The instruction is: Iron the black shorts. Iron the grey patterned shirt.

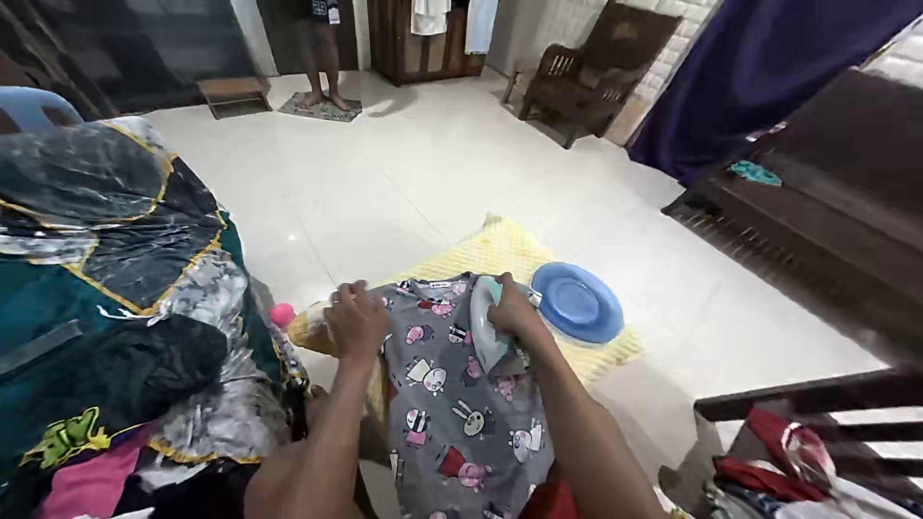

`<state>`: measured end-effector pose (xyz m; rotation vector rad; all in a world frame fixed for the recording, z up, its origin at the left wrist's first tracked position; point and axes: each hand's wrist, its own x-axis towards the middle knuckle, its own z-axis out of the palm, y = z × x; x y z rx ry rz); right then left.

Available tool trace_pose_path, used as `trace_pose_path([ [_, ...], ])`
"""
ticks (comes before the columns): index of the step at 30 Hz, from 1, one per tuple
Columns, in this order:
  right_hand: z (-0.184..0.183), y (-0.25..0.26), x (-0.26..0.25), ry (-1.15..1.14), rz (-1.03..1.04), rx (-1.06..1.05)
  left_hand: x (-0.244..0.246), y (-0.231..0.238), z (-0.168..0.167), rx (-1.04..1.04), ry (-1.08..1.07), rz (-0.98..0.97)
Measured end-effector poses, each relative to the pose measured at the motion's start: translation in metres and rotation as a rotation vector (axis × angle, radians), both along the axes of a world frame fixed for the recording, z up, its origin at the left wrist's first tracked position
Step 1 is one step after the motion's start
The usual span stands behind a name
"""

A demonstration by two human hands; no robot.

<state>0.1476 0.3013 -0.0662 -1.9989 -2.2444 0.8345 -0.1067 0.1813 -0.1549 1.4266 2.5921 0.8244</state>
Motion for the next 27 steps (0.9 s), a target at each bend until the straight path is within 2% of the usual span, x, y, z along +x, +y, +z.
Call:
trace_pose_path([
  [3,-0.007,0.018,0.000,0.084,0.032,-0.023,0.040,0.007,-0.022,-0.041,0.066,-0.330],
  [5,-0.007,0.009,0.000,0.050,0.022,-0.007,0.049,0.010,-0.038,-0.188,0.059,-0.408],
  [7,-0.004,-0.012,0.003,0.015,0.003,-0.006,0.043,0.014,-0.041,-0.286,0.048,-0.375],
  [11,-0.003,-0.049,0.010,0.010,-0.037,-0.020,0.024,0.018,-0.040,-0.314,0.034,-0.284],
  [20,-0.003,-0.002,-0.015,-0.014,-0.020,-0.003,0.022,0.018,-0.049,-0.322,0.071,-0.273],
  [27,-0.003,-0.068,0.000,-0.017,-0.022,-0.039,0.021,0.018,-0.046,-0.321,0.073,-0.272],
])
